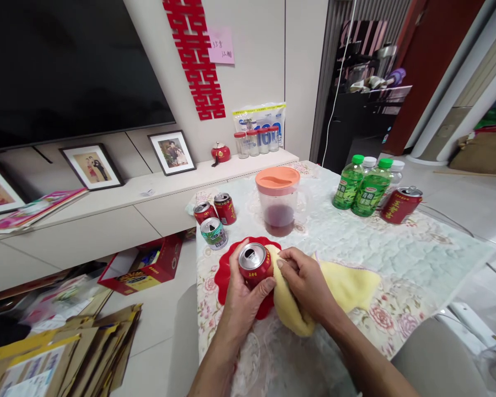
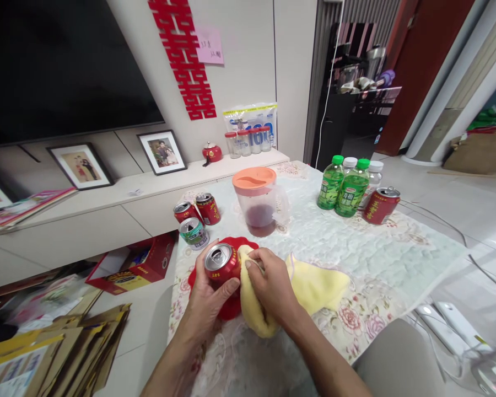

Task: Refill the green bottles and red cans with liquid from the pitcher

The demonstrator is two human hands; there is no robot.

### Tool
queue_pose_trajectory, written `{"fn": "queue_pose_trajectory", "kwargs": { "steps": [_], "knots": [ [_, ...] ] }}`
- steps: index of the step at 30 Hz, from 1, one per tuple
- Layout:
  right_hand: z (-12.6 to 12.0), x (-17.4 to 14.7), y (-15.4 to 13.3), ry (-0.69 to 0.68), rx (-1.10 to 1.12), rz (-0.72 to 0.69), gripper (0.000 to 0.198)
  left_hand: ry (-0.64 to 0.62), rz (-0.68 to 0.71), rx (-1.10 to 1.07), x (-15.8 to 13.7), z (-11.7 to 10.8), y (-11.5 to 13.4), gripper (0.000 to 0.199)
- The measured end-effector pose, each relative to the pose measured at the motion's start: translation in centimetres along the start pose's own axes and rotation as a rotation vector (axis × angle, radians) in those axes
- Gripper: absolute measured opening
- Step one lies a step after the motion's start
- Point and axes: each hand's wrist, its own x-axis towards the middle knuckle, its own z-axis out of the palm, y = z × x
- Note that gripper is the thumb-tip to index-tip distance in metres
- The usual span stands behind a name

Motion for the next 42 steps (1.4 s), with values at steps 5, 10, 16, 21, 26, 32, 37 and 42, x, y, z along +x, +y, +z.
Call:
{"fn": "queue_pose_trajectory", "kwargs": {
  "steps": [5, 10, 16, 21, 26, 32, 37, 42],
  "knots": [
    [-0.6, -0.6, -1.7, 0.061, -0.012, -0.166, 0.006, -0.048, -0.02, -0.03, -0.1, 0.4, 0.2, 0.097],
    [-0.3, -0.7, -1.7, 0.084, -0.038, -0.324, 0.007, -0.039, -0.004, -0.065, -0.5, 0.5, 0.2, 0.095],
    [0.1, -0.3, -0.2, 0.027, -0.101, -0.245, 0.01, 0.032, 0.045, -0.022, -0.6, -0.2, -0.2, 0.086],
    [0.4, -0.1, 0.7, -0.054, -0.15, -0.127, 0.012, 0.104, 0.041, -0.115, -0.3, 0.0, 0.4, 0.09],
    [0.5, -0.4, 0.4, -0.063, -0.14, -0.051, 0.01, 0.137, -0.002, -0.161, -0.4, 0.6, 0.8, 0.09],
    [0.0, -0.8, -1.0, 0.017, -0.02, -0.057, 0.009, 0.08, -0.06, -0.119, -0.5, 1.3, 0.7, 0.085],
    [-0.5, -1.0, -1.8, 0.104, 0.042, -0.161, 0.007, 0.051, -0.059, -0.071, -1.0, 1.4, 0.6, 0.078],
    [-0.7, -0.8, -1.9, 0.103, 0.009, -0.309, 0.009, 0.085, -0.063, -0.09, -1.6, 1.5, 0.5, 0.066]
  ]
}}
